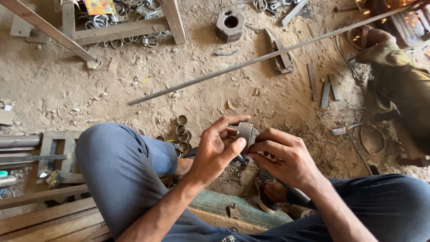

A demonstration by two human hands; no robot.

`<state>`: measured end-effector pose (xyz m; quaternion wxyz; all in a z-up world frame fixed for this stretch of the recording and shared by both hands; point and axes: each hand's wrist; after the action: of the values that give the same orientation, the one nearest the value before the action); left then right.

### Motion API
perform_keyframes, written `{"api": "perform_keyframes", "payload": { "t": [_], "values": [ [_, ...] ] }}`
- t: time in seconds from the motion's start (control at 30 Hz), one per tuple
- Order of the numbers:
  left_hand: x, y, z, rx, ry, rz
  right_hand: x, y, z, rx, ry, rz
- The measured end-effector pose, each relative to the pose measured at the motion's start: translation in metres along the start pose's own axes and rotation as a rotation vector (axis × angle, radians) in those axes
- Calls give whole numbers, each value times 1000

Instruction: The person sits cross-legged on the floor and uses a hammer to shape small metal rings on a gear-like anvil. They repeatedly pick up rings, position them on the anvil, and strike them to adjust their form, occasionally inspecting the rings by hand.

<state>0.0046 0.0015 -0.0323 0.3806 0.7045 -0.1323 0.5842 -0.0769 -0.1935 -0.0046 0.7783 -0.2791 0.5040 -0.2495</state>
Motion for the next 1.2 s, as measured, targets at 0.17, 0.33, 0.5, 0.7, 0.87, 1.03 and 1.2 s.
{"api": "perform_keyframes", "payload": {
  "t": [0.17,0.33,0.5,0.7,0.87,1.03,1.2],
  "values": [
    [-1,-2,1,1,-45,25,5,-2,-2,-5,37,185],
    [-4,-3,0,-26,-67,72,16,-2,-7,-108,111,353],
    [-3,-4,0,-64,-88,243,22,-6,-11,-178,98,507],
    [-5,-6,-2,-117,-136,212,19,-4,-12,-192,89,451],
    [-9,-6,2,-83,-204,-29,12,2,-9,-163,300,497],
    [-4,-5,3,76,-183,-155,6,3,-1,-16,309,406],
    [1,-2,7,53,-142,-124,7,0,3,101,175,218]
  ]
}}
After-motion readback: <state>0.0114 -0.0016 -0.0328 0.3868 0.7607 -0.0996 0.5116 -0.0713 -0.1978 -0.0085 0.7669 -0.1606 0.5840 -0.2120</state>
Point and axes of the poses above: each hand's wrist, its own z-axis towards the middle knuckle, its own y-axis out of the palm, x = y × z, and after that the axes turned 3 degrees about -y, right-handed
